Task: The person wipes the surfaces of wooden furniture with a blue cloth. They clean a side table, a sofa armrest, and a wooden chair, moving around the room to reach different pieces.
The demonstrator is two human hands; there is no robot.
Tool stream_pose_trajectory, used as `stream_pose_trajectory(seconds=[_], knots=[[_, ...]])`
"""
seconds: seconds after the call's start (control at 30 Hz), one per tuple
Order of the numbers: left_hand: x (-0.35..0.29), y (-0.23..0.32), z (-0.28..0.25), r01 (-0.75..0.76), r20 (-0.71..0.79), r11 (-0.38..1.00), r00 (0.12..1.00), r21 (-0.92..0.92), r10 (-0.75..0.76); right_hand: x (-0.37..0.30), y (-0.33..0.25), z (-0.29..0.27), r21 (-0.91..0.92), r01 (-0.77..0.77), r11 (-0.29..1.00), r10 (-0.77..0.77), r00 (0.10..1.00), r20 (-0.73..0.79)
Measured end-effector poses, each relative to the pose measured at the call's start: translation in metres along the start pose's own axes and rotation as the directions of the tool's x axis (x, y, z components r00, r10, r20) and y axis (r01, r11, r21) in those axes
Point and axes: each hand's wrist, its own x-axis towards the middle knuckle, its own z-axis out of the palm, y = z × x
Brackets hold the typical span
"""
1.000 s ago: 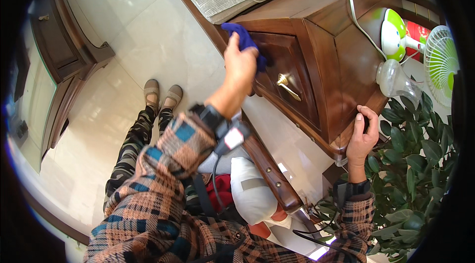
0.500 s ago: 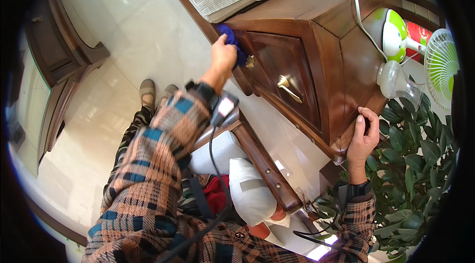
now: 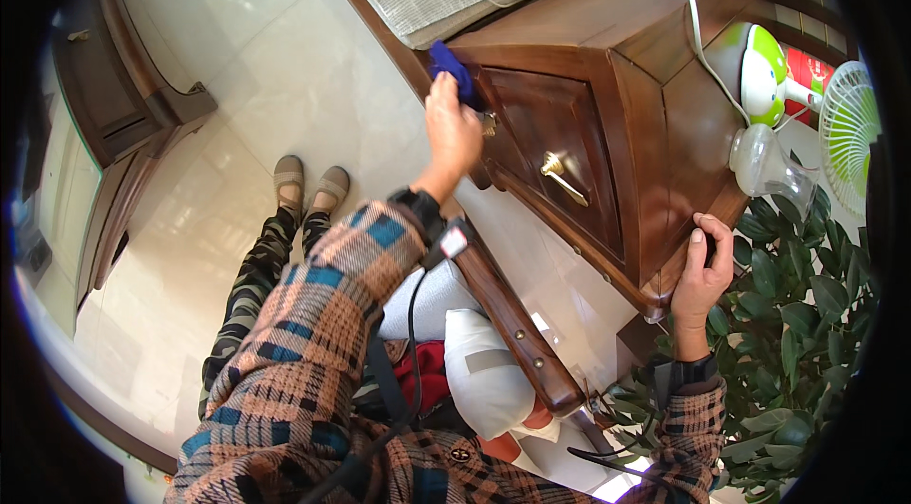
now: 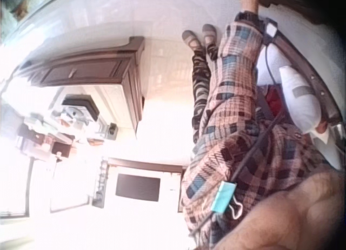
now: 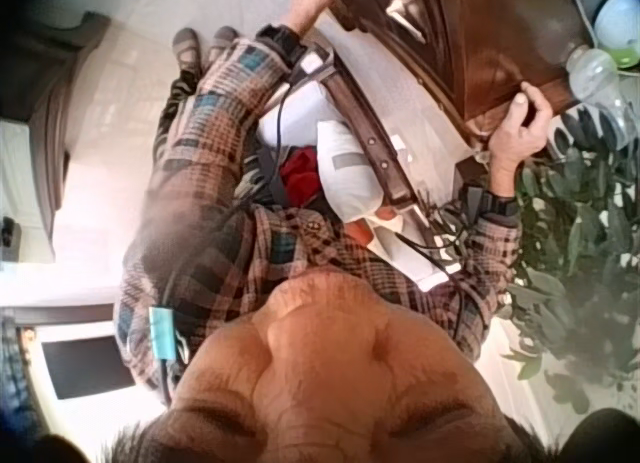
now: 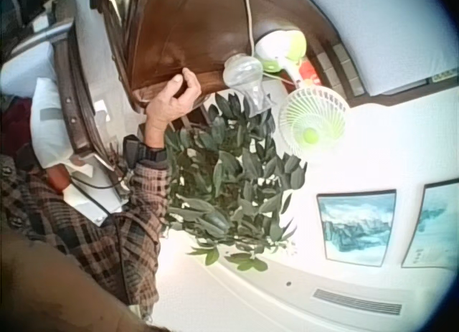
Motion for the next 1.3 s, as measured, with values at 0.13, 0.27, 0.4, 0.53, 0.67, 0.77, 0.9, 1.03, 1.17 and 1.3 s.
stream_pose_trajectory(seconds=[0.13, 0.27, 0.4, 0.53, 0.67, 0.77, 0.9, 1.03, 1.17, 1.3], knots=[[0.043, -0.033, 0.007, 0.459, 0.176, 0.869, 0.886, -0.186, -0.430, 0.000, 0.000, 0.000, 0.006, -0.004, 1.000, 0.004, 1.000, 0.004], [0.023, 0.011, -0.015, 0.329, 0.141, 0.931, 0.940, -0.155, -0.309, 0.001, 0.000, 0.000, 0.006, 0.006, 1.000, -0.006, 1.000, 0.004], [-0.045, 0.074, -0.029, -0.020, 0.050, 0.974, 0.998, -0.224, 0.032, 0.001, 0.001, -0.001, -0.005, 0.001, 1.000, -0.001, 1.000, 0.013], [-0.103, 0.092, -0.004, 0.084, 0.085, 0.954, 0.994, -0.288, -0.061, -0.001, 0.001, 0.000, -0.005, -0.027, 1.000, 0.027, 1.000, 0.012], [-0.148, 0.050, 0.012, 0.501, 0.577, 0.851, 0.746, -0.158, -0.332, 0.000, 0.001, 0.000, 0.025, -0.007, 1.000, 0.007, 1.000, 0.004], [-0.137, 0.014, -0.004, 0.717, 0.590, 0.682, 0.616, -0.146, -0.522, 0.000, 0.002, -0.001, 0.008, 0.021, 1.000, -0.021, 1.000, 0.007], [-0.073, 0.014, -0.044, 0.364, 0.160, 0.854, 0.931, -0.372, -0.327, -0.001, 0.002, 0.000, 0.027, 0.001, 1.000, -0.001, 1.000, -0.001], [-0.023, 0.047, -0.018, -0.076, -0.061, 0.946, 0.996, -0.314, 0.059, 0.000, 0.001, 0.000, 0.013, 0.009, 1.000, -0.009, 1.000, 0.016], [-0.011, 0.022, 0.000, 0.082, -0.020, 0.976, 0.996, -0.199, -0.088, 0.001, 0.001, 0.000, 0.018, 0.011, 1.000, -0.012, 1.000, 0.029], [0.020, -0.026, 0.016, 0.569, 0.301, 0.595, 0.816, -0.568, -0.493, -0.001, 0.002, 0.001, 0.027, -0.014, 1.000, 0.013, 1.000, 0.018]])
